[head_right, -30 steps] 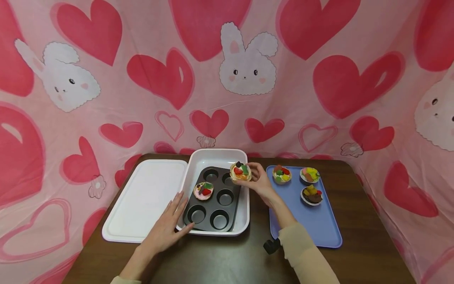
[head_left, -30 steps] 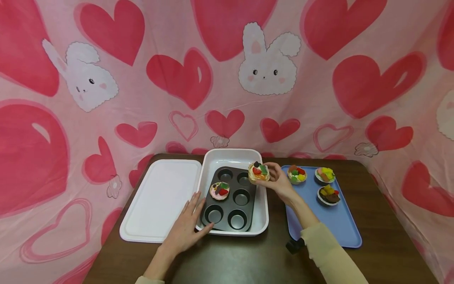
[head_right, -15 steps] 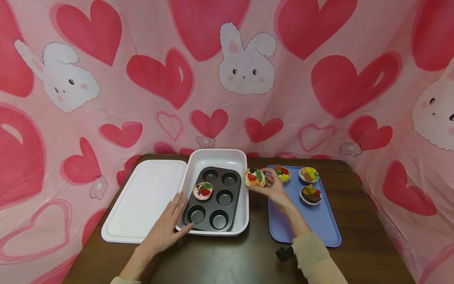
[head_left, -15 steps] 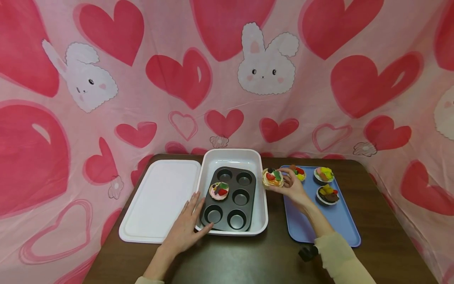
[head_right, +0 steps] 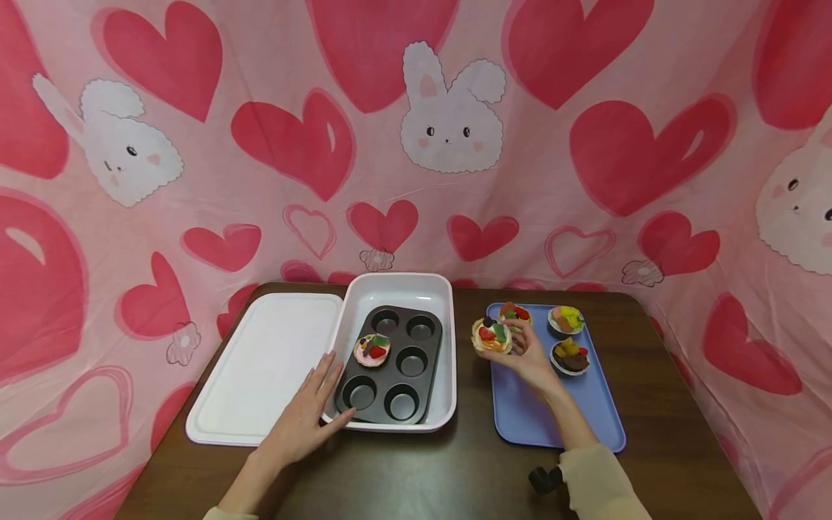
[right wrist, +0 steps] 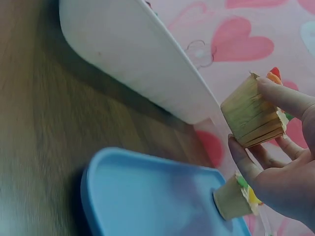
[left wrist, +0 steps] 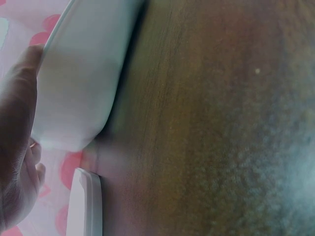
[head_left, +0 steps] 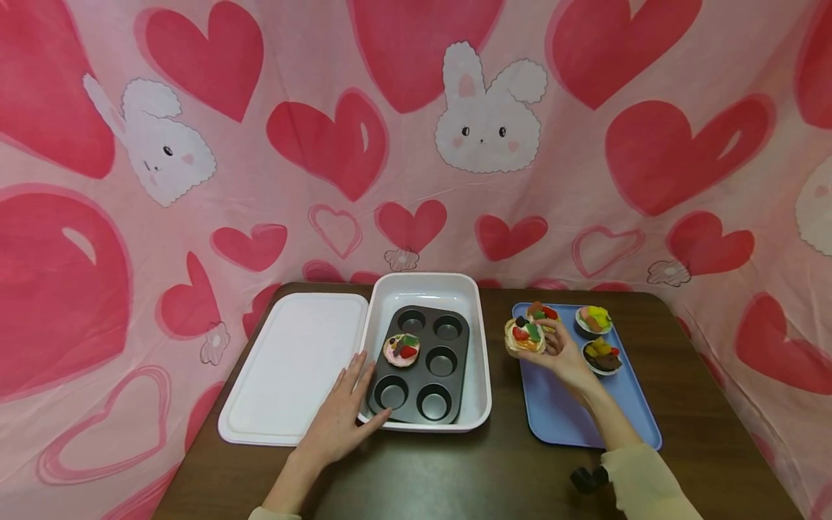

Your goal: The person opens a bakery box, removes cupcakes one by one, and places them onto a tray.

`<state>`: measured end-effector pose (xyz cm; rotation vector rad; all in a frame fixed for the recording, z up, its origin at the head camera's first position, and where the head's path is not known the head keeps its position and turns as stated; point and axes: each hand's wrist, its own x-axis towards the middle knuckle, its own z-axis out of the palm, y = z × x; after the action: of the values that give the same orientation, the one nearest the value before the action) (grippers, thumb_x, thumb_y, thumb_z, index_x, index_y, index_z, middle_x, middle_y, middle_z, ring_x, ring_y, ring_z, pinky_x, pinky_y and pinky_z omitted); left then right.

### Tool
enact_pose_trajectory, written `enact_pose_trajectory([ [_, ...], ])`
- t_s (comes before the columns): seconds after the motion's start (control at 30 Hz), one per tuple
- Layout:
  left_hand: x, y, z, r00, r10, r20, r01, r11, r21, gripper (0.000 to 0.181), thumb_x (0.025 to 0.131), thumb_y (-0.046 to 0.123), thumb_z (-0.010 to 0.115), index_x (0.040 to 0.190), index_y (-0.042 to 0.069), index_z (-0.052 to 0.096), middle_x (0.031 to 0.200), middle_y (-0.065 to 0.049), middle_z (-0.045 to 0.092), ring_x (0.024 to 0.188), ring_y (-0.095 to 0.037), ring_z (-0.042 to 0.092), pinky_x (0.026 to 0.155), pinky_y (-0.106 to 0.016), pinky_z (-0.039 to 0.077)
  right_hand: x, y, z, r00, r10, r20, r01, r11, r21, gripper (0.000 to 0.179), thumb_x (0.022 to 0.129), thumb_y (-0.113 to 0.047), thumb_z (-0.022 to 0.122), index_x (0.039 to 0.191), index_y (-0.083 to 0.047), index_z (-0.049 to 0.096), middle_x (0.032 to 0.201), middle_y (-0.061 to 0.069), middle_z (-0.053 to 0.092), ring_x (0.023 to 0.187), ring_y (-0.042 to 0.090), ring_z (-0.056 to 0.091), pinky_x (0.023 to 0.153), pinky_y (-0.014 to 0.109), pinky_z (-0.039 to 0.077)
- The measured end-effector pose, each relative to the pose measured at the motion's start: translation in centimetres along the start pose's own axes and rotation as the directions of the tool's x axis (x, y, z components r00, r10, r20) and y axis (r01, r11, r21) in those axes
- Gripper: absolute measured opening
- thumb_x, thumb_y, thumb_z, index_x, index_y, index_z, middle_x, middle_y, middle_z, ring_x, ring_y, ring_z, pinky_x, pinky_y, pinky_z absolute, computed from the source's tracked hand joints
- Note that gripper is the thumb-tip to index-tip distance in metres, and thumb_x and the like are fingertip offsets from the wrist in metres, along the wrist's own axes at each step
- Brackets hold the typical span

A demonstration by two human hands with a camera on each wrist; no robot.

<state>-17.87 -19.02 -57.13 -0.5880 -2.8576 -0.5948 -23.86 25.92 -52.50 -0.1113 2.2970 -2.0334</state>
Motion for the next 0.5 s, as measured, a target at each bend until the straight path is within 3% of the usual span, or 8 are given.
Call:
enact_pose_trajectory([
  [0.17,0.0,0.0,-0.1,1.0,-0.004,0.011,0.004,1.0,0.004,0.098,0.096,0.063,0.072,0.169,0.006,0.041,0.183,-0.016,0.027,0.17,-0.034,0.029,0.136,-0.059,0.031,-0.7,0.7,-1.3,1.0,-0.001,-0.018,0.001,1.0,-0.023,0.073,0.097,0.0,0.08,0.155,0.0,0.036,0.124,-0.02,0.062,0.113,-0.009,0.064,0.093,0.012,0.057],
  [0.5,0.0,0.0,0.0,1.0,-0.003,0.01,0.003,1.0,0.012,0.098,0.096,0.065,0.071,0.169,0.005,0.042,0.183,-0.016,0.027,0.17,-0.034,0.029,0.136,-0.059,0.031,-1.9,1.3,-3.0,0.997,0.026,-0.067,-0.033,0.992,-0.118,0.077,0.097,-0.005,0.083,0.157,0.002,0.035,0.131,-0.005,0.062,0.109,-0.014,0.06,0.09,0.011,0.055],
])
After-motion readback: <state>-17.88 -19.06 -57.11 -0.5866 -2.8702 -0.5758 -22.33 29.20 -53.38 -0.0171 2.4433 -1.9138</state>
